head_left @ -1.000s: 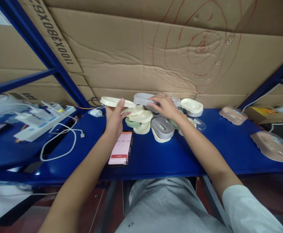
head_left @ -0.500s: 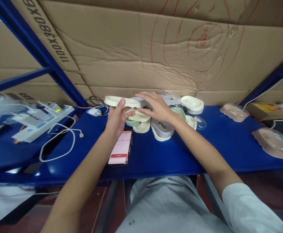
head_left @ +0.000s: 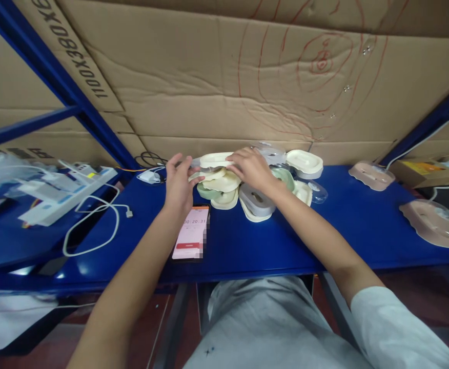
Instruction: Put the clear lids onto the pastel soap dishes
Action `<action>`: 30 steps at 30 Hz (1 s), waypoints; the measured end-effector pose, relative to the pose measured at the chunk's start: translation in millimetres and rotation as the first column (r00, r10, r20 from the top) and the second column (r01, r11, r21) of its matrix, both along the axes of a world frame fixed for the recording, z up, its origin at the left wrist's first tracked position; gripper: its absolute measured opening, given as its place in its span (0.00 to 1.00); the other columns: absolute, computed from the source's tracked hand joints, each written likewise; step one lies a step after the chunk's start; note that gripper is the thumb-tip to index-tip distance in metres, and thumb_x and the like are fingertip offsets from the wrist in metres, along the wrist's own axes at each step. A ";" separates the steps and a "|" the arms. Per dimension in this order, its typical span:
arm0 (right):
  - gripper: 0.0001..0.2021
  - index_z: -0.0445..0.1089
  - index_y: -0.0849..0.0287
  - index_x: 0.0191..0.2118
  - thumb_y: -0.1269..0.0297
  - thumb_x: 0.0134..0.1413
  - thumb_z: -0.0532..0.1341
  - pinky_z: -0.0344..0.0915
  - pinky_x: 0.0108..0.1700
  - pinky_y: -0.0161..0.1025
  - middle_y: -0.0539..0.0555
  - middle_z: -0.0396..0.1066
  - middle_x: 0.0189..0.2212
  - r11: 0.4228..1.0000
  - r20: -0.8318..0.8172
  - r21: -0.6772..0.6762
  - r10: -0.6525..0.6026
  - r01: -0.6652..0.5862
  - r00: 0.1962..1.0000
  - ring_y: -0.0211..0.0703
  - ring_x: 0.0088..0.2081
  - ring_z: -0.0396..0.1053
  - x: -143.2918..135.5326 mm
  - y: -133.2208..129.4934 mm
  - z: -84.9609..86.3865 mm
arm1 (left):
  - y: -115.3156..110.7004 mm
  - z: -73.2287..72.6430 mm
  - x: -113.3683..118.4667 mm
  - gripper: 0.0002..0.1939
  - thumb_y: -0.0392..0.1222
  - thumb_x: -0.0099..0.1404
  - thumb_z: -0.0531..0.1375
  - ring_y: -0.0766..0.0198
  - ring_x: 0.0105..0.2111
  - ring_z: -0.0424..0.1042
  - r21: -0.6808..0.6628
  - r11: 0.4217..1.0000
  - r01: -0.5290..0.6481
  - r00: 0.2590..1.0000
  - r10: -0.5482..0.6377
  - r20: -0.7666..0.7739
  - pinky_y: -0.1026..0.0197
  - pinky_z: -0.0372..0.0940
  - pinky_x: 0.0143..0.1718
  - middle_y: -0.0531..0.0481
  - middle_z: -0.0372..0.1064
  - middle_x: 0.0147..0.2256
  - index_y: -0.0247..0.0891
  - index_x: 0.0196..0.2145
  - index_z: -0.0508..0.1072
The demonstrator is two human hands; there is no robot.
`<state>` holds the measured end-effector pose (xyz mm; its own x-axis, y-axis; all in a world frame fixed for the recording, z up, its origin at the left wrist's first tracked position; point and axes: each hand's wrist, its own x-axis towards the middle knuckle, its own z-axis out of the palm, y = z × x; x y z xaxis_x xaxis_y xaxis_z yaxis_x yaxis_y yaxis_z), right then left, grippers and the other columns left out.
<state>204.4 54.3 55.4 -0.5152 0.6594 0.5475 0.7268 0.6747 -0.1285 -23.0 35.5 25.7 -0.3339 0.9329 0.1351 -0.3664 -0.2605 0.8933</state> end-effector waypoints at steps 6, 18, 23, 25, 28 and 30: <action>0.22 0.72 0.61 0.65 0.69 0.68 0.57 0.64 0.63 0.58 0.64 0.72 0.63 0.996 -0.049 0.073 -0.048 0.051 0.998 0.62 0.63 0.67 2.1 -1.8 4.7 | -2.7 -0.2 4.6 0.16 0.47 0.60 0.72 0.61 0.39 0.76 -0.027 1.000 0.015 1.000 -0.015 -0.016 0.63 0.72 0.32 0.50 0.73 0.47 0.48 0.44 0.74; 0.19 0.77 0.61 0.58 0.60 0.72 0.55 0.63 0.63 0.53 0.74 0.76 0.56 0.692 -0.353 -0.049 -0.687 0.720 0.636 0.54 0.59 0.73 242.5 -9.5 24.3 | -28.0 8.6 29.0 0.12 0.46 0.55 0.70 0.67 0.26 0.72 -0.052 0.973 0.224 0.970 -0.228 -0.088 0.67 0.65 0.27 0.49 0.77 0.32 0.38 0.33 0.76; 0.33 0.64 0.64 0.71 0.61 0.62 0.65 0.40 0.71 0.73 0.81 0.45 0.76 0.419 -0.206 -0.198 -0.902 0.886 0.380 0.68 0.78 0.42 313.5 -42.6 -58.5 | -36.2 12.8 34.3 0.12 0.45 0.53 0.70 0.68 0.26 0.71 -0.061 0.964 0.259 0.957 -0.265 -0.115 0.67 0.65 0.27 0.51 0.76 0.31 0.37 0.33 0.77; 0.38 0.55 0.66 0.75 0.59 0.64 0.63 0.33 0.73 0.73 0.79 0.35 0.79 0.334 -0.140 -0.227 -0.941 0.915 0.309 0.64 0.80 0.33 326.0 -44.1 -74.6 | -37.8 12.6 35.6 0.12 0.45 0.53 0.70 0.68 0.27 0.71 -0.076 0.960 0.269 0.954 -0.276 -0.119 0.66 0.65 0.28 0.51 0.76 0.31 0.37 0.33 0.77; 0.39 0.51 0.65 0.77 0.56 0.66 0.60 0.32 0.74 0.69 0.78 0.42 0.77 0.241 -0.070 -0.251 -0.971 0.938 0.231 0.60 0.80 0.34 335.0 -38.7 -78.4 | -37.2 10.9 35.9 0.13 0.45 0.53 0.70 0.67 0.27 0.72 -0.101 0.955 0.278 0.950 -0.289 -0.118 0.66 0.65 0.29 0.50 0.76 0.31 0.36 0.34 0.78; 0.37 0.54 0.65 0.76 0.54 0.67 0.59 0.35 0.73 0.68 0.80 0.51 0.73 0.186 -0.054 -0.249 -0.982 0.951 0.178 0.62 0.78 0.40 336.0 -36.5 -73.8 | -35.2 9.3 35.3 0.13 0.46 0.53 0.70 0.67 0.27 0.71 -0.112 0.954 0.279 0.949 -0.292 -0.117 0.65 0.65 0.29 0.50 0.76 0.31 0.37 0.34 0.77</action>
<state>540.4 17.9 -18.3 0.6741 0.6251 0.3934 0.7382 -0.5876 -0.3312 12.3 0.3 35.0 -0.0371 0.9970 0.0682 -0.2919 -0.0761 0.9534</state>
